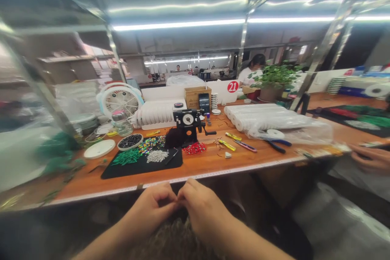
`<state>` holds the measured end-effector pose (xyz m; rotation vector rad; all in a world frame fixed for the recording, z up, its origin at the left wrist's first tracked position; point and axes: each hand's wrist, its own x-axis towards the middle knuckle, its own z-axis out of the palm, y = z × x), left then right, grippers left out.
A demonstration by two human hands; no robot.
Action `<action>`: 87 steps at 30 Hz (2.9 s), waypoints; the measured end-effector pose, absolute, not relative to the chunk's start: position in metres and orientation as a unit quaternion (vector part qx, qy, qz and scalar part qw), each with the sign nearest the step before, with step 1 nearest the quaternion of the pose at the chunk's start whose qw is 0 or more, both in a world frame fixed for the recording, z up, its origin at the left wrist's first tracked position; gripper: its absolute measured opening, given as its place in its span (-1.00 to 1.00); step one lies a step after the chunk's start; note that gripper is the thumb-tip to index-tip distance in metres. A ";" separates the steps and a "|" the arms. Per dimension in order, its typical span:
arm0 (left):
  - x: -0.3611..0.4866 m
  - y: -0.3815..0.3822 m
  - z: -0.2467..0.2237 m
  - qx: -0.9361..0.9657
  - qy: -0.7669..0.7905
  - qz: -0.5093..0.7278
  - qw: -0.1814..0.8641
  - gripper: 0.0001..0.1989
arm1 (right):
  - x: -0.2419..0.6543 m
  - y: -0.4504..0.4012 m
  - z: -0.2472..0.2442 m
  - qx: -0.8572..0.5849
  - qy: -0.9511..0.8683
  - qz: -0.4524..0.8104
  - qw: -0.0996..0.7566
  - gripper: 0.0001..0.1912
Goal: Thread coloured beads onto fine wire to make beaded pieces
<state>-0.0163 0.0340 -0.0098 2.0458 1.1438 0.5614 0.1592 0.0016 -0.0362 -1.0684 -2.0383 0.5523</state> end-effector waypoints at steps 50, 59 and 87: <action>-0.024 0.037 0.001 0.705 0.472 0.265 0.458 -0.84 | 0.157 0.005 -0.033 -0.451 -0.598 0.471 0.466 -0.81; -0.022 0.035 -0.004 0.750 0.477 0.258 0.379 -0.84 | 0.146 0.006 -0.035 -0.455 -0.575 0.488 0.473 -0.81; -0.027 0.030 -0.017 0.768 0.454 0.281 0.354 -0.82 | 0.128 0.011 -0.066 -0.339 -0.372 0.693 0.516 -0.66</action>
